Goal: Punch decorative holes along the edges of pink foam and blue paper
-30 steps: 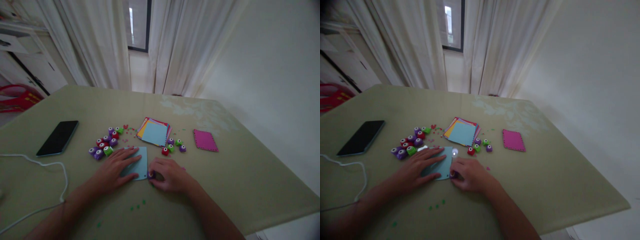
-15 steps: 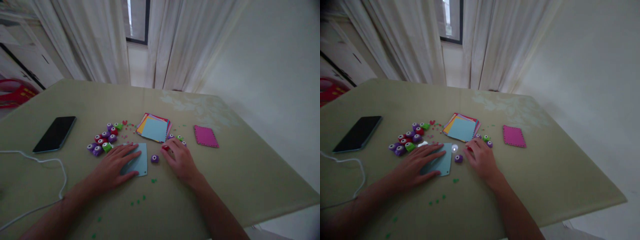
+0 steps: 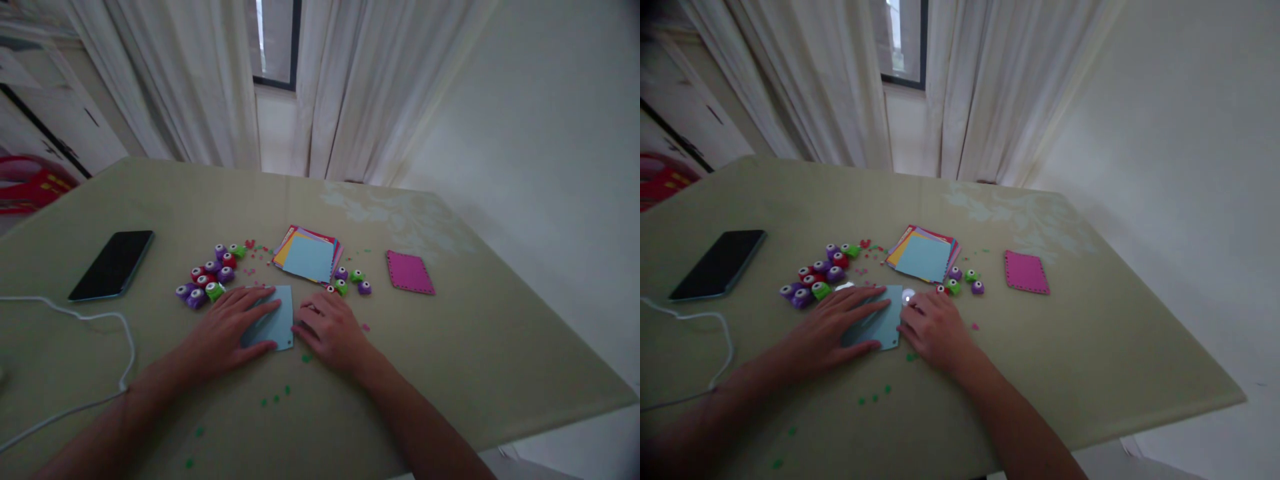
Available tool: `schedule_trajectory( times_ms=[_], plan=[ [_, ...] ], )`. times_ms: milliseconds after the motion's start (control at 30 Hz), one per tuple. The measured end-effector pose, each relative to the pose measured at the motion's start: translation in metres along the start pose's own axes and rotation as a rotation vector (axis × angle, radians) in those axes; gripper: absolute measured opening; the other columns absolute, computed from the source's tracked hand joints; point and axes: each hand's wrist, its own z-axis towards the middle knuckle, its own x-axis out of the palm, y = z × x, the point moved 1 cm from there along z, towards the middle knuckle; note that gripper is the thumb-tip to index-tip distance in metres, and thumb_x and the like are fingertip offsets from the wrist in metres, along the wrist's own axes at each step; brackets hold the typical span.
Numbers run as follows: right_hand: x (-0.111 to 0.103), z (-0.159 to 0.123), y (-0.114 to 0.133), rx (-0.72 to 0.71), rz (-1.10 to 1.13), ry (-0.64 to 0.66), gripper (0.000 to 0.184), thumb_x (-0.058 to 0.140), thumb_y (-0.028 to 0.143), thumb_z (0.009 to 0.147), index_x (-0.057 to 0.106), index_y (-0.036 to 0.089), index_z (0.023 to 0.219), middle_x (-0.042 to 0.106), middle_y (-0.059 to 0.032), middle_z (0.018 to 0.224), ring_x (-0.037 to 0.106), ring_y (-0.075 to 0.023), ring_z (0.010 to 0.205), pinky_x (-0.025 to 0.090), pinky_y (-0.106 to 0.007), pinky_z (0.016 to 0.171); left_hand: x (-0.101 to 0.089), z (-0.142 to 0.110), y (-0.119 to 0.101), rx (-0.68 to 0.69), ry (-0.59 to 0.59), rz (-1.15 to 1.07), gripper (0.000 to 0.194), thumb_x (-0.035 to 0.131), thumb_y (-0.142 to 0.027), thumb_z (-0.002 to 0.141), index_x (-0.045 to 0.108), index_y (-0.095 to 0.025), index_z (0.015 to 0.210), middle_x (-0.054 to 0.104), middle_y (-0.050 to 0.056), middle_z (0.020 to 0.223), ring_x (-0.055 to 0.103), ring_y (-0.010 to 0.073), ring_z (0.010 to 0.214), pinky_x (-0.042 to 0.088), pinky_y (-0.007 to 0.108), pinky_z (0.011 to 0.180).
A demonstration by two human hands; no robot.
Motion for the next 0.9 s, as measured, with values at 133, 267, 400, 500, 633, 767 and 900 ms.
schedule_trajectory(
  times_ms=[133,267,400,500,633,767,900],
  plan=[
    [0.006,0.001,-0.010,0.068,-0.107,0.026,0.008,0.069,0.026,0.105,0.075,0.020,0.104,0.075,-0.0092,0.109,0.063,-0.0270,0.104,0.047,-0.042,0.097,-0.011,0.003,-0.001,-0.133,-0.141,0.099,0.041,0.056,-0.052,0.108,0.071,-0.028,0.139,0.071,0.009,0.144,0.066,0.0331,0.127,0.046,0.051,0.107],
    [0.000,0.001,-0.027,0.180,-0.215,-0.027,0.005,0.073,0.021,0.102,0.076,0.019,0.106,0.075,-0.0092,0.114,0.063,-0.0286,0.106,0.045,-0.043,0.097,-0.035,0.001,0.004,-0.457,-0.263,0.318,0.036,0.048,-0.041,0.111,0.077,-0.023,0.124,0.075,0.013,0.125,0.066,0.0376,0.116,0.047,0.053,0.094],
    [-0.004,0.001,-0.040,0.283,-0.282,-0.047,0.009,0.072,0.020,0.102,0.078,0.022,0.108,0.075,-0.0084,0.114,0.062,-0.0300,0.108,0.044,-0.043,0.094,-0.045,-0.003,0.010,-0.563,-0.170,0.450,0.035,0.051,-0.039,0.107,0.077,-0.020,0.121,0.072,0.016,0.124,0.064,0.0414,0.111,0.046,0.054,0.087],
    [-0.006,0.000,-0.044,0.345,-0.299,-0.065,0.011,0.071,0.019,0.102,0.078,0.023,0.109,0.075,-0.0084,0.113,0.062,-0.0305,0.108,0.044,-0.044,0.093,-0.043,-0.003,0.011,-0.534,-0.129,0.411,0.032,0.053,-0.036,0.105,0.079,-0.020,0.116,0.072,0.015,0.122,0.064,0.0400,0.112,0.047,0.053,0.088],
    [-0.006,0.001,-0.039,0.339,-0.283,-0.098,0.014,0.070,0.019,0.102,0.078,0.023,0.113,0.073,-0.0094,0.116,0.062,-0.0306,0.109,0.044,-0.044,0.093,-0.037,-0.001,0.009,-0.527,-0.099,0.362,0.030,0.057,-0.035,0.104,0.079,-0.022,0.119,0.074,0.013,0.122,0.064,0.0388,0.118,0.047,0.052,0.094],
    [-0.004,0.002,-0.028,0.283,-0.199,-0.138,0.015,0.070,0.022,0.102,0.076,0.022,0.116,0.073,-0.0093,0.118,0.062,-0.0293,0.109,0.044,-0.044,0.095,-0.033,-0.003,0.012,-0.514,-0.036,0.339,0.028,0.057,-0.032,0.105,0.078,-0.023,0.122,0.076,0.013,0.127,0.061,0.0403,0.131,0.045,0.056,0.102],
    [0.001,0.004,-0.015,0.246,-0.064,-0.195,0.015,0.067,0.026,0.105,0.076,0.021,0.116,0.073,-0.0110,0.119,0.063,-0.0296,0.112,0.046,-0.046,0.100,-0.032,-0.003,0.014,-0.472,-0.114,0.310,0.032,0.054,-0.029,0.107,0.074,-0.021,0.130,0.076,0.016,0.130,0.064,0.0430,0.130,0.046,0.060,0.101]
  ],
)
